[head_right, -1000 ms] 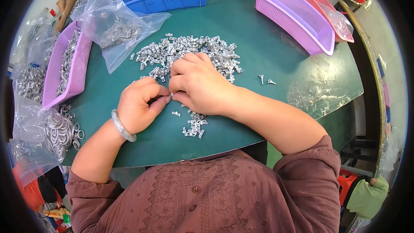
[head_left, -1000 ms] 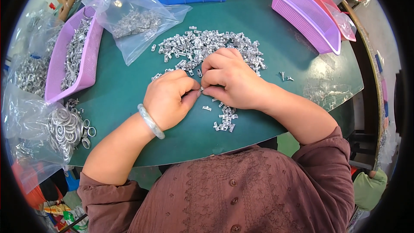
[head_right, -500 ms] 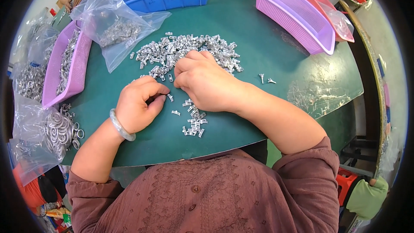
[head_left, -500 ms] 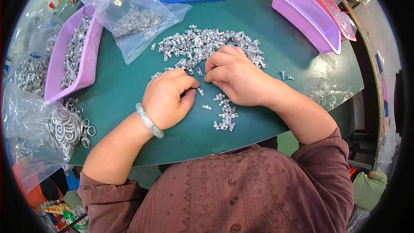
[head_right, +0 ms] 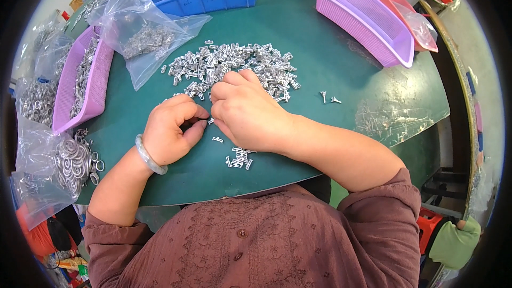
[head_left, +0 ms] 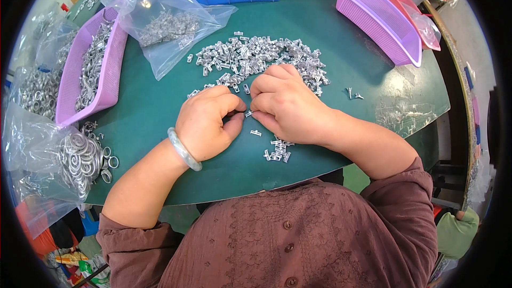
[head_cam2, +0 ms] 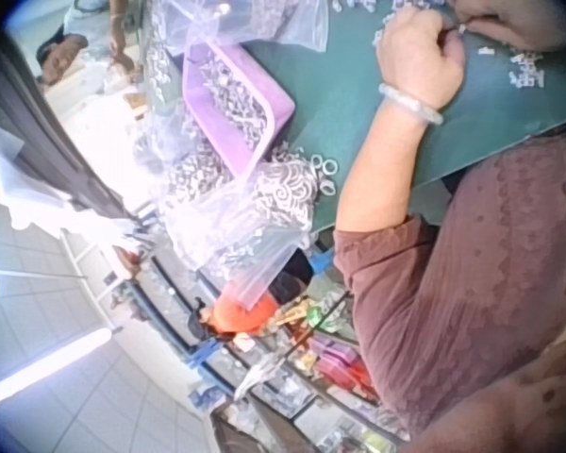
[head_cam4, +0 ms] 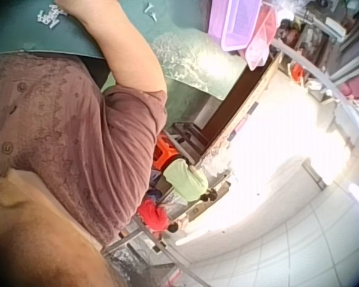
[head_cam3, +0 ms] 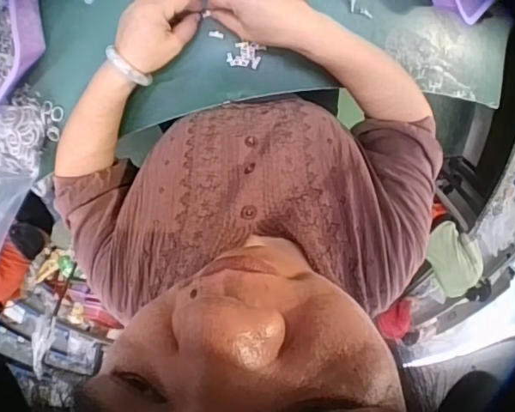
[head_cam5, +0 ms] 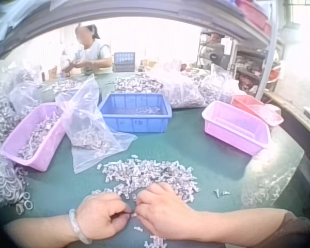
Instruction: The person picks up small metal pieces from a pile on the table, fits them together by hand, and sets the assembled components on the tabletop.
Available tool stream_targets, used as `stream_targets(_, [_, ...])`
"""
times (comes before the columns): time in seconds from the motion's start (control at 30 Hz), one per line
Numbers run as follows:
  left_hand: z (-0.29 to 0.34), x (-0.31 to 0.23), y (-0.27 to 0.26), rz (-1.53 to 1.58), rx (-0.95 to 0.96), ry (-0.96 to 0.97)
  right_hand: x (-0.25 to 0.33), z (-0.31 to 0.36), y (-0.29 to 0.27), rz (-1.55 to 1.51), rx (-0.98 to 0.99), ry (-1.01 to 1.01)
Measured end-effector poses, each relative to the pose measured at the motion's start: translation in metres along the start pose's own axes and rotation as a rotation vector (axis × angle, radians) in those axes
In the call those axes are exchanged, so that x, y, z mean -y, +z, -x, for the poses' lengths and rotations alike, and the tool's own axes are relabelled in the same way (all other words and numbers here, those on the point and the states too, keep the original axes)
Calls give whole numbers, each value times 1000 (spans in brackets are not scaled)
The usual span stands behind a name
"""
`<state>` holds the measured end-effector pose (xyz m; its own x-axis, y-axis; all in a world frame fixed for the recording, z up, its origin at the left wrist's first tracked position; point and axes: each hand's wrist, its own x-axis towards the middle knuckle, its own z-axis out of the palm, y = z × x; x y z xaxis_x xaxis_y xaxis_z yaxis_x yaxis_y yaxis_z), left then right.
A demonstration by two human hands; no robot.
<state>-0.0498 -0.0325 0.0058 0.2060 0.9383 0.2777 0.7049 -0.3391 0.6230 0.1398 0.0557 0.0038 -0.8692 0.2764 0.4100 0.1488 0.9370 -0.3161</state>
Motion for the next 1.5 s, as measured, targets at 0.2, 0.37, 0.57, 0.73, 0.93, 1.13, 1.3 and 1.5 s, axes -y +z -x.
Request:
stream_targets(0.2, [0,-1,1,-28,8,-31,-5,-1,5,-80,-62,-9])
stream_targets(0.37, [1,3,3,-46,-50,42,-5,-2,2,-152,-50,21])
stream_targets(0.57, [1,0,2,-67,-28,65,-20,-3,-24,-54,7,85])
stream_targets(0.73, [1,-8,-1,-57,34,91,-25,1,-38,110,108,50])
stream_targets(0.93, [1,-5,1,-34,57,126,-23,2,-25,68,90,8])
stream_targets(1.13, [0,-2,3,47,-51,-49,-15,-1,-14,-89,-2,45])
stream_targets(1.3, [0,2,4,61,-72,-7,-12,-3,-8,-105,-38,-16])
stream_targets(1.5, [-2,2,4,60,-62,6,-14,-2,-8,-103,-34,-32])
